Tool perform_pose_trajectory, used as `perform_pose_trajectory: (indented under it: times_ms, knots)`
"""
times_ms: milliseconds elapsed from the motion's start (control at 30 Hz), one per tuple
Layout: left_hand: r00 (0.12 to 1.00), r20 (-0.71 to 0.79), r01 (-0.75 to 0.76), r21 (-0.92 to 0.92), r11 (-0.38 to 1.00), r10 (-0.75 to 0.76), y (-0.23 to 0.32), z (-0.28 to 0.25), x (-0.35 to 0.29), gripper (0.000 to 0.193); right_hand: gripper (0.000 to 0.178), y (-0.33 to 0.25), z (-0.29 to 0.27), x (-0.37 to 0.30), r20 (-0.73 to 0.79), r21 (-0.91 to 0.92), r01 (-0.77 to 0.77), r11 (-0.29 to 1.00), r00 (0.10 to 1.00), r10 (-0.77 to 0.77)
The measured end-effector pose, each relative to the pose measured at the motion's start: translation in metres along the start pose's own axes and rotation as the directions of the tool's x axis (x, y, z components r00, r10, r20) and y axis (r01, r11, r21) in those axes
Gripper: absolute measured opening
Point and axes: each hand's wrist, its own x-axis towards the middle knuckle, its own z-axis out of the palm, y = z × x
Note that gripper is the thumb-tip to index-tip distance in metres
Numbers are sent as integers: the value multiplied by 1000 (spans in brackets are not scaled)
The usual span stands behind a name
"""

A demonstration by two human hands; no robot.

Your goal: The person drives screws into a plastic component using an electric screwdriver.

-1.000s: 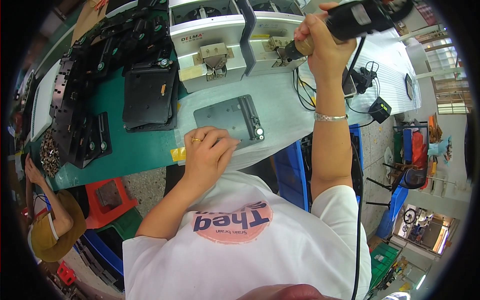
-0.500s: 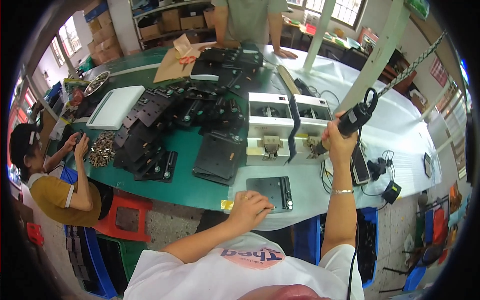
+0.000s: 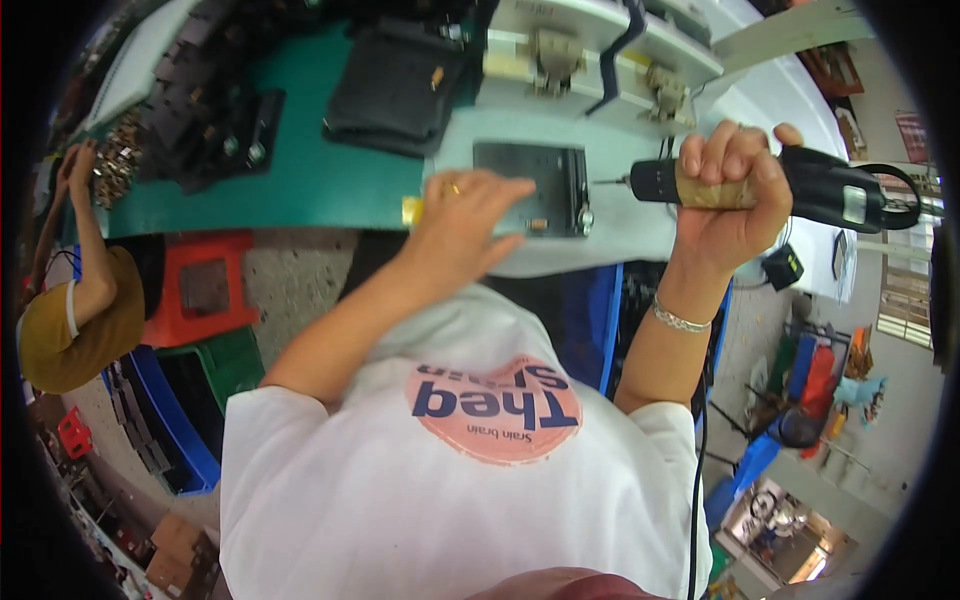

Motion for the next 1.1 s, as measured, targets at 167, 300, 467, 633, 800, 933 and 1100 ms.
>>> perform_pose_trajectory:
  times_ms: [167, 300, 467, 633, 800, 933, 1100]
  knots:
    - [999, -25, 24, -21, 999, -25, -12, 2, -4, 64, 37, 19, 15, -17, 92, 6, -101, 995, 991, 100]
    - [999, -27, 42, -58, 997, -43, -11, 5, -6, 64, 37, 32, 24, -32, 106, -56, -147, 988, 983, 152]
    - [997, -66, 39, -45, 998, -42, -14, 9, -13, 62, 39, 50, 22, -42, 166, -147, -106, 984, 977, 130]
    - [995, -93, 39, -64, 997, -45, -7, 14, -8, 65, 39, 48, 16, -39, 160, -174, -120, 977, 976, 149]
    - [995, -76, 52, -74, 996, -58, -6, 13, -7, 70, 40, 54, 15, -40, 162, -174, -129, 976, 974, 158]
    - [996, -54, 62, -89, 994, -67, -4, 12, -6, 75, 41, 58, 16, -42, 135, -168, -147, 975, 976, 171]
    - [998, -34, 58, -103, 993, -61, -3, 11, -6, 82, 40, 58, 15, -41, 131, -140, -170, 975, 973, 189]
